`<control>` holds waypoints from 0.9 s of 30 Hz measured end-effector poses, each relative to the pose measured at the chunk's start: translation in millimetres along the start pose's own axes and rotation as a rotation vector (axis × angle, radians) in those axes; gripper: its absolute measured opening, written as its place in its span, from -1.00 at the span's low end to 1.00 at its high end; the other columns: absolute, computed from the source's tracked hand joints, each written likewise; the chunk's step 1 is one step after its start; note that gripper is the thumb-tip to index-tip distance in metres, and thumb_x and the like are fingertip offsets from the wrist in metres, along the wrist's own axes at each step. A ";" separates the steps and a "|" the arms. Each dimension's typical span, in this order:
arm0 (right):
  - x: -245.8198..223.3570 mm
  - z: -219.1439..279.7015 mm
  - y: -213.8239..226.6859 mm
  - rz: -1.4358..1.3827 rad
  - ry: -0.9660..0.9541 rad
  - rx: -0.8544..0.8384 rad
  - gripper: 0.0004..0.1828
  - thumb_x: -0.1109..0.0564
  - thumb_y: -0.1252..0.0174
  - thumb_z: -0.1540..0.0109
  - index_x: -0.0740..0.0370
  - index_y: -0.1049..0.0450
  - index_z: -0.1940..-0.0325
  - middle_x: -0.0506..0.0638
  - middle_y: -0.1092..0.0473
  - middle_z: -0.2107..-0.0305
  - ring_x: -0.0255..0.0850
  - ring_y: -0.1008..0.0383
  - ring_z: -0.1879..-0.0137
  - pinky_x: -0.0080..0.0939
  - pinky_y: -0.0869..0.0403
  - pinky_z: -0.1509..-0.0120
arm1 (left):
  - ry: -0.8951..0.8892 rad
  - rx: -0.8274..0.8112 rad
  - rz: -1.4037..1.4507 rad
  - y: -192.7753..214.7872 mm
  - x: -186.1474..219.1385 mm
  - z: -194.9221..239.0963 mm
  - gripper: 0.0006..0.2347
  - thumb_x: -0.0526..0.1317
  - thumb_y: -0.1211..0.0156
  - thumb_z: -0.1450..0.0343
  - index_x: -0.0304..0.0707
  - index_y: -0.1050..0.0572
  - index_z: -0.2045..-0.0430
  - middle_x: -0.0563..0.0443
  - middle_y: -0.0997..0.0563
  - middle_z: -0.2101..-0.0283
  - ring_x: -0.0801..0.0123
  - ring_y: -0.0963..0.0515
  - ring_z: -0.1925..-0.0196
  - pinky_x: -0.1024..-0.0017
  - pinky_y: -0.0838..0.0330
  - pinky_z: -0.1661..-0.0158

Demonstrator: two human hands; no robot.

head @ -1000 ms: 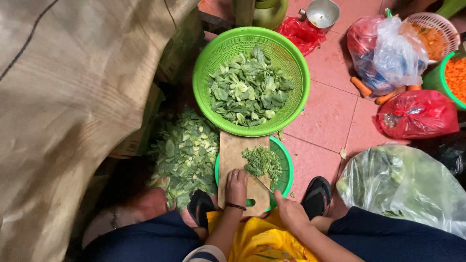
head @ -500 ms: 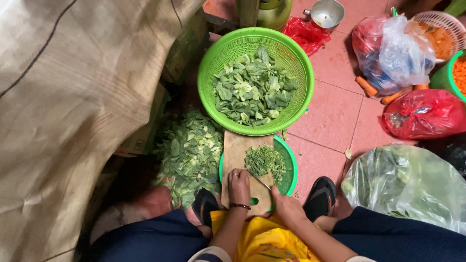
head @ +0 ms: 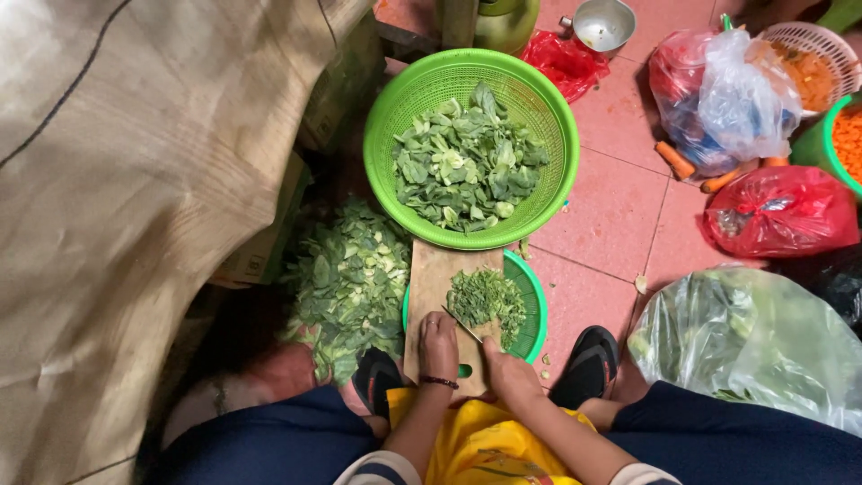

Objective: Chopping leafy green vegetables on a wooden cutting board.

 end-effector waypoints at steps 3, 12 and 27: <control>-39.3 43.0 77.6 0.055 -0.079 -0.165 -0.26 -0.10 -0.13 -0.19 0.15 -0.01 -0.34 0.32 -0.51 0.23 0.28 -0.55 0.07 0.22 -0.51 0.03 | 0.140 -0.093 -0.006 4.9 2.1 -3.0 -0.94 -0.39 -0.18 -0.36 -0.26 -0.50 0.37 -0.16 -0.51 0.23 -0.04 -0.51 0.09 0.14 -0.43 0.10; 0.2 30.6 26.4 0.116 -0.057 -0.089 -0.60 0.23 0.13 -0.30 0.13 -0.14 -0.25 0.31 -0.54 0.28 0.25 -0.58 0.11 0.23 -0.52 0.08 | 0.106 -0.079 -0.032 -9.0 -11.9 1.9 -0.95 -0.35 -0.18 -0.37 -0.25 -0.48 0.37 -0.14 -0.48 0.21 -0.05 -0.50 0.09 0.12 -0.42 0.09; -10.1 46.0 36.6 0.119 -0.082 -0.090 -0.56 0.18 0.18 -0.28 0.09 -0.11 -0.27 0.31 -0.54 0.33 0.27 -0.59 0.16 0.26 -0.52 0.12 | 0.148 -0.179 -0.060 -6.4 -18.6 -0.7 -0.93 -0.32 -0.16 -0.39 -0.32 -0.46 0.34 -0.21 -0.46 0.16 -0.09 -0.52 0.13 0.10 -0.45 0.17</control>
Point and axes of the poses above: each hand's wrist, its own z-axis away from the middle knuckle, its own y-axis out of the back of the hand, x = y × z, the point moved 1 cm from there along -z, towards the middle knuckle
